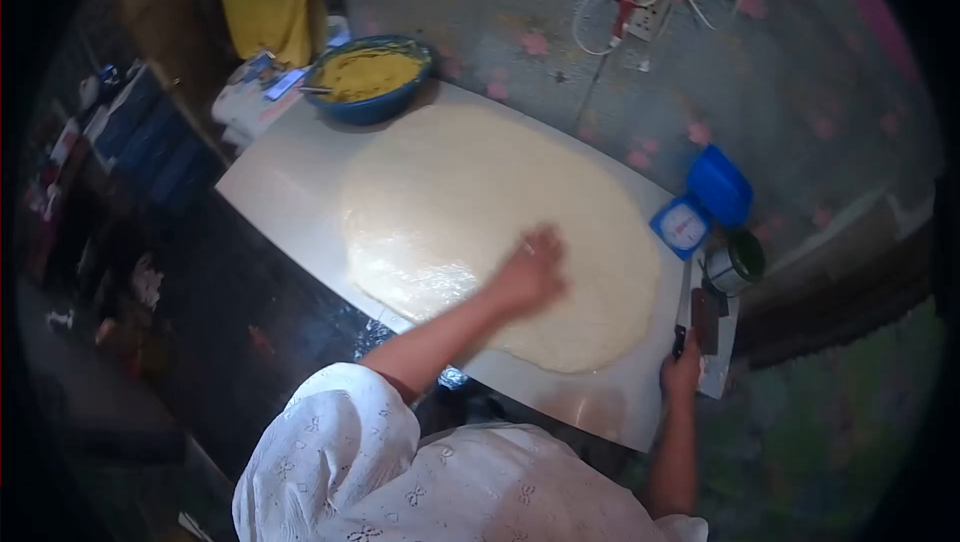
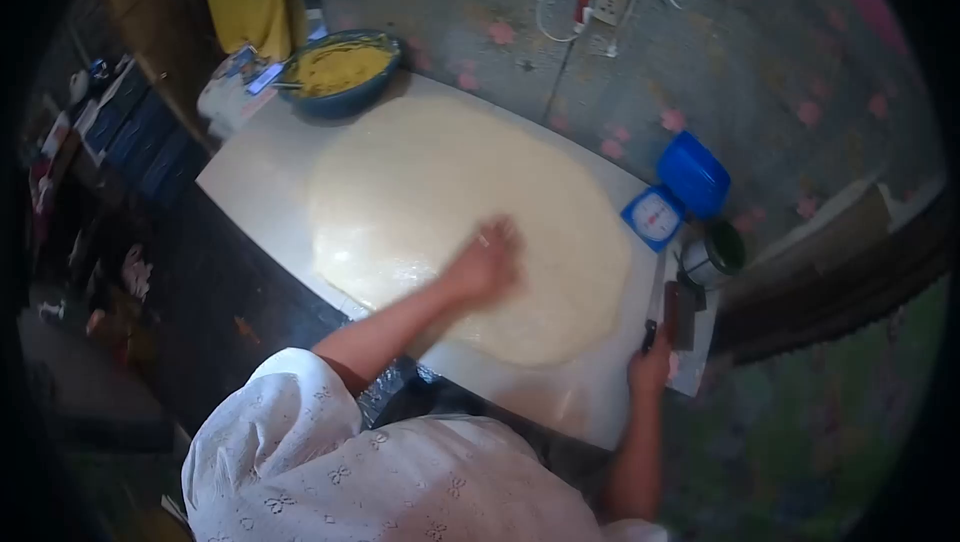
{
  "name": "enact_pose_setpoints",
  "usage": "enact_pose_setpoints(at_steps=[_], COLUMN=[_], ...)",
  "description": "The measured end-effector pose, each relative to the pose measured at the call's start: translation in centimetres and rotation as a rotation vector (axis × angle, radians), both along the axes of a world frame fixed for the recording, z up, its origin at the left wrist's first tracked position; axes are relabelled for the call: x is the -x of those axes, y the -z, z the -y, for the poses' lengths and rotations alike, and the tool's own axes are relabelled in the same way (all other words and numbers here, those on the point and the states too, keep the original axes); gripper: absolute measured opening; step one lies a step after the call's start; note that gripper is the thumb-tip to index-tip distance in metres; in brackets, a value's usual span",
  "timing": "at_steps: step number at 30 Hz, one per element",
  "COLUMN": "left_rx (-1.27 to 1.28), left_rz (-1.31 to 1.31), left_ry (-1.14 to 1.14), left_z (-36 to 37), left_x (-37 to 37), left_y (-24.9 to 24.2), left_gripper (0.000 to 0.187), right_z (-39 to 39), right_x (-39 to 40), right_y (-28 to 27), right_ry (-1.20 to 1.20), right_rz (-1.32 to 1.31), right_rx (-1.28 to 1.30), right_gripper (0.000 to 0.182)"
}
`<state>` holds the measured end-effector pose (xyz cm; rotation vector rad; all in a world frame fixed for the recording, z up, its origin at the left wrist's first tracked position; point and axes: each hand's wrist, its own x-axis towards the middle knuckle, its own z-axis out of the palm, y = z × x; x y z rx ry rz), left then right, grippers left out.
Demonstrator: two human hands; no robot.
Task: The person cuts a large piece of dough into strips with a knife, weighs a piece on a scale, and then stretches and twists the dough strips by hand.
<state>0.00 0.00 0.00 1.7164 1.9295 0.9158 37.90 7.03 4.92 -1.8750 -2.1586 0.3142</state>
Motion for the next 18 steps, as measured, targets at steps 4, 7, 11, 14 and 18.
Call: enact_pose_setpoints(at_steps=[4,7,11,14,18], left_rx=[0.13,0.127,0.055,0.028,0.013], left_rz=[-0.427,-0.436,-0.466,-0.413,-0.203], left_ry=[-0.401,-0.269,-0.053,0.175,0.325], left_z=[4.0,3.4,4.9,7.5,9.5], left_x=[5.0,-0.7,-8.3,-13.7,-13.2], left_y=[-3.2,-2.2,-1.7,-1.8,-2.7], left_gripper=[0.075,0.083,0.079,0.079,0.074], right_z=[-0.5,1.8,3.6,4.6,4.0], right_x=[-2.4,-1.9,-2.1,2.4,9.7], right_y=[4.0,-1.3,0.7,-3.0,-5.7], right_ry=[-0.065,0.133,-0.034,-0.268,-0.467], right_rz=[-0.358,-0.686,-1.016,-1.096,-1.011], right_rx=[0.051,0.5,0.23,0.426,0.653], right_gripper=[0.058,0.058,0.057,0.053,0.049])
